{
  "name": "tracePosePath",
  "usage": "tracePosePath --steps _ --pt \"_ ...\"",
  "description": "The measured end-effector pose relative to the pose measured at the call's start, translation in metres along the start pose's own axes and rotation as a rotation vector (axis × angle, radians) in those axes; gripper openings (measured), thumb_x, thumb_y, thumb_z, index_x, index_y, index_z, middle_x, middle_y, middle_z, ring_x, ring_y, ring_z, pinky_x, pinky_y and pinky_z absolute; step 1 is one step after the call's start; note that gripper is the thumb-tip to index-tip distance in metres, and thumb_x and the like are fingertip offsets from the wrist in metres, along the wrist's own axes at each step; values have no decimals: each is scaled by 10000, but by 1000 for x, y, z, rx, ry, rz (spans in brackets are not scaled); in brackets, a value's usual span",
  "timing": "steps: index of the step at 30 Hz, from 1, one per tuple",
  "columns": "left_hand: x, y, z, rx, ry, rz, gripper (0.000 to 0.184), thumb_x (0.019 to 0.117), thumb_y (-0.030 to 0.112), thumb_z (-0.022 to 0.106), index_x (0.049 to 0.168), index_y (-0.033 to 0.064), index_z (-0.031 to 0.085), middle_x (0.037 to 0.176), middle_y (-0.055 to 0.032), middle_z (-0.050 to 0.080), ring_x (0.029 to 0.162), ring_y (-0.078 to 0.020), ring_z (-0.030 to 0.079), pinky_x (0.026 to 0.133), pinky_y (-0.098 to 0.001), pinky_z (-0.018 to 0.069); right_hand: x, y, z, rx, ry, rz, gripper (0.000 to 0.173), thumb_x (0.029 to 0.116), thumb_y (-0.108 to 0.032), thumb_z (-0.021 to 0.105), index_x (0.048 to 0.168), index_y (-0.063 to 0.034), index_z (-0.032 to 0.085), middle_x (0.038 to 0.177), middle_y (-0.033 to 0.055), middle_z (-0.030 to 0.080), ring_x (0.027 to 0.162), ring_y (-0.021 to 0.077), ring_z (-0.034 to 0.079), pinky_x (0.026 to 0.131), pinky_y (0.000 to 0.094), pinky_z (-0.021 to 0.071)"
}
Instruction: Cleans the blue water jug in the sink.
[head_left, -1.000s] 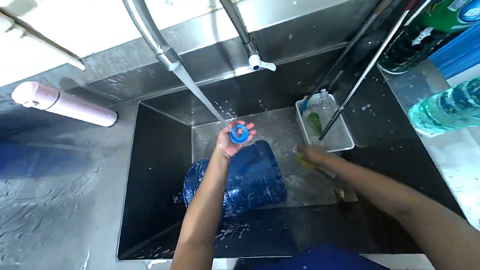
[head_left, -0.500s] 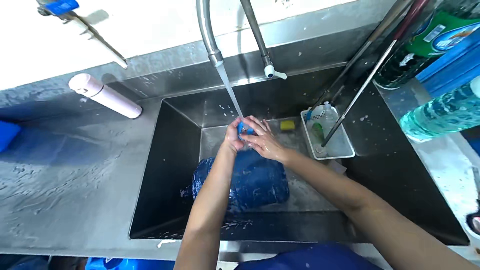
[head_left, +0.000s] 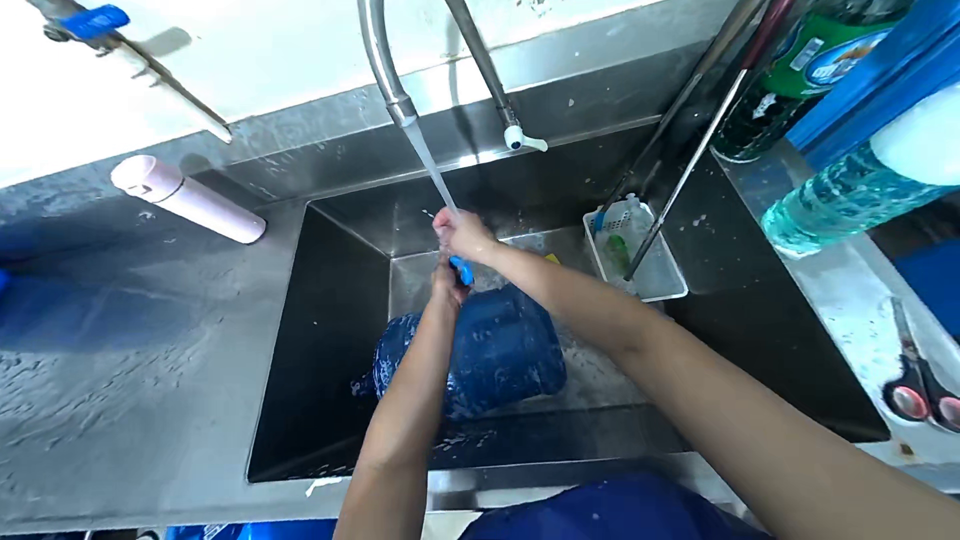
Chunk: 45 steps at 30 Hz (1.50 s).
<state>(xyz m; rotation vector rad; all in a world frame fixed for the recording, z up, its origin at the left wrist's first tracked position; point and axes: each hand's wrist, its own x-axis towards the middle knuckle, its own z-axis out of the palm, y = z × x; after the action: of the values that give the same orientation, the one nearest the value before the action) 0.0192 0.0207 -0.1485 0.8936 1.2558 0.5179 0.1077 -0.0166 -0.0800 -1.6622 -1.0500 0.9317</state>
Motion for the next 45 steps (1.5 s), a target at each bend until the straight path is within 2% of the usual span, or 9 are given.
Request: tracePosePath --steps 3,9,12,16,19,24,32,40,45 --pt "-18 2 14 306 -1 35 327 1128 219 338 1314 -2 489 971 -114 517 784 -183 501 728 -346 470 -2 -9 -6 237 -62 18 281 1107 -165 447 1076 50 626 759 44 547 575 68 467 553 229 416" --pt "-7 35 58 722 -279 62 345 1103 237 459 1331 -18 503 1079 -169 564 878 -224 537 792 -391 480 18 156 -72 158 246 262 451 1092 -298 504 1266 97 633 1263 310 640 1215 420 604 1073 588 427" --pt "1 41 40 538 -256 27 253 1084 232 501 1215 20 549 864 -63 584 687 -126 574 635 -286 522 28 261 -84 -48 83 492 391 1082 -176 518 1368 88 558 1388 315 572 1325 439 538 1128 567 393" --pt "-7 48 25 250 -245 -199 356 1120 285 311 1186 23 543 1031 -149 669 838 -252 694 724 -390 601 30 342 -71 -223 15 707 768 984 -253 676 1588 9 278 1568 335 356 1442 476 397 1172 580 358" --pt "-14 48 28 106 -317 -314 485 1110 308 205 1029 24 590 954 -156 724 824 -267 733 717 -360 613 16 358 -42 -309 -7 724 618 986 -78 610 1548 17 372 1563 333 372 1439 492 391 1167 609 338" --pt "-29 54 33 466 -456 27 164 969 -7 403 1098 62 477 1031 -71 673 917 -126 668 816 -279 549 -21 328 -53 -316 -114 580 443 1006 -15 554 1425 109 476 1416 338 533 1335 470 524 1119 595 404" --pt "-32 50 18 1182 -462 863 730 742 -11 854 1384 -76 512 1287 -282 612 1238 -421 579 1035 -551 489 -59 192 -188 -506 388 410 392 946 -13 657 1313 104 585 1434 386 459 1312 585 464 1028 725 408" --pt "-40 72 -3 1133 -517 890 783 714 -40 875 1401 -81 502 1261 -301 623 1219 -461 577 1053 -569 460 -39 90 -39 222 -17 323 266 1044 11 495 1284 121 525 1174 230 595 941 189 624 861 307 528" --pt "-33 81 -26 1099 -520 810 964 680 7 921 1496 -8 407 1276 -270 613 1200 -436 589 1017 -570 495 -21 11 -31 135 206 200 247 1070 -82 504 1197 102 610 963 171 661 739 141 616 730 317 544"
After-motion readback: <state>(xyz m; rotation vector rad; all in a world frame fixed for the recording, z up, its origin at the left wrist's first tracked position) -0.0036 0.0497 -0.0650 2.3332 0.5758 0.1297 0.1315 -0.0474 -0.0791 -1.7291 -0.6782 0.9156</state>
